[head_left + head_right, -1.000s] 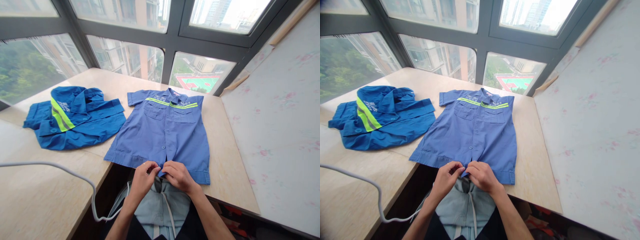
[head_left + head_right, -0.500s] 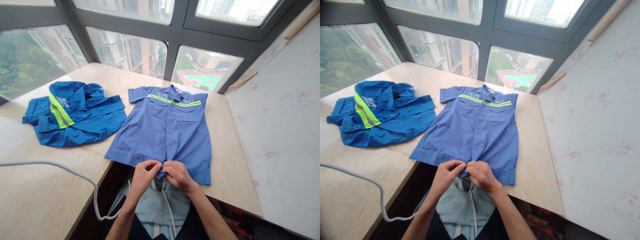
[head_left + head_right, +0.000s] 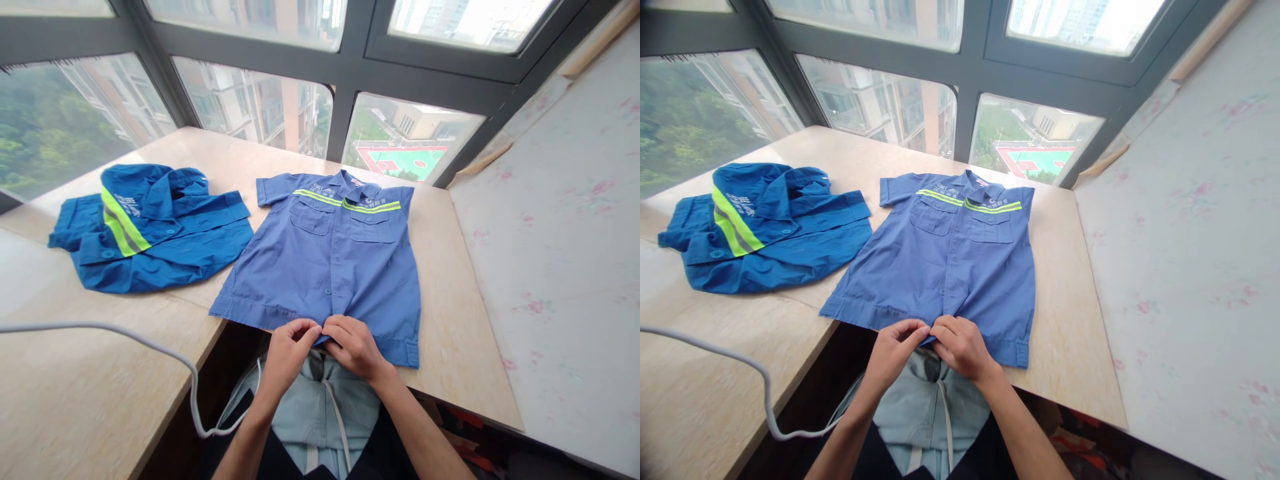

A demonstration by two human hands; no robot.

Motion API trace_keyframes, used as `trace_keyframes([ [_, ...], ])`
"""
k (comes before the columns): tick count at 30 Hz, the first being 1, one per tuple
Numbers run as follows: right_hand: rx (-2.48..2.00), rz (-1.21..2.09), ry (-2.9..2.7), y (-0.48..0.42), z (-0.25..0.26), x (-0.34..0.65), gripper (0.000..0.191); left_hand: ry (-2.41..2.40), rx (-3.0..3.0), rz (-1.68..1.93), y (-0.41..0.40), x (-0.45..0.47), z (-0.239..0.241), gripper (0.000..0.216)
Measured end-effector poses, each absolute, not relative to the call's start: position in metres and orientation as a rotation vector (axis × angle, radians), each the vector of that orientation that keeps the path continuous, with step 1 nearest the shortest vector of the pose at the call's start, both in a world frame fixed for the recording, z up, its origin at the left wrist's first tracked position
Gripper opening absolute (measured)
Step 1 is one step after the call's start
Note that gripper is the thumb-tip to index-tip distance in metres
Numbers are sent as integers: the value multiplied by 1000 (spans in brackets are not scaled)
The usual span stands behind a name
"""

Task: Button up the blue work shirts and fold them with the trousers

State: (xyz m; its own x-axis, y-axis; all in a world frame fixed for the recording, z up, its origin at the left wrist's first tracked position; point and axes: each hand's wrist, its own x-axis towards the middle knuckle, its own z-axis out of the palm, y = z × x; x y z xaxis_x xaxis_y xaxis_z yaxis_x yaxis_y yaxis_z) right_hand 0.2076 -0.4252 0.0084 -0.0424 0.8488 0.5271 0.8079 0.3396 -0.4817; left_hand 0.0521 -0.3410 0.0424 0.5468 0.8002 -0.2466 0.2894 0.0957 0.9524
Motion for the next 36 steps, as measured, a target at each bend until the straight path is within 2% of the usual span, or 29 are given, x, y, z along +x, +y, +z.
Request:
trace_keyframes([
  [12, -1494, 104, -1849, -425, 8, 209, 27, 899, 1456, 458, -336, 46, 35, 31],
  [16, -1450, 224, -1817, -421, 10, 210, 25, 849, 1471, 531, -339, 48, 28, 47],
  [22, -1434, 391, -1757, -418, 13, 212, 20, 790, 1571, 525, -340, 42, 25, 33],
  [28, -1452, 409, -1759, -418, 13, 211, 24, 779, 1714, 566, -345, 40, 26, 50],
  [33, -1406, 465, -1799, -415, 16, 217, 16, 859, 1875, 721, -347, 41, 21, 25],
  [36, -1406, 452, -1900, -413, 19, 221, 13, 842, 1985, 743, -345, 38, 20, 19],
])
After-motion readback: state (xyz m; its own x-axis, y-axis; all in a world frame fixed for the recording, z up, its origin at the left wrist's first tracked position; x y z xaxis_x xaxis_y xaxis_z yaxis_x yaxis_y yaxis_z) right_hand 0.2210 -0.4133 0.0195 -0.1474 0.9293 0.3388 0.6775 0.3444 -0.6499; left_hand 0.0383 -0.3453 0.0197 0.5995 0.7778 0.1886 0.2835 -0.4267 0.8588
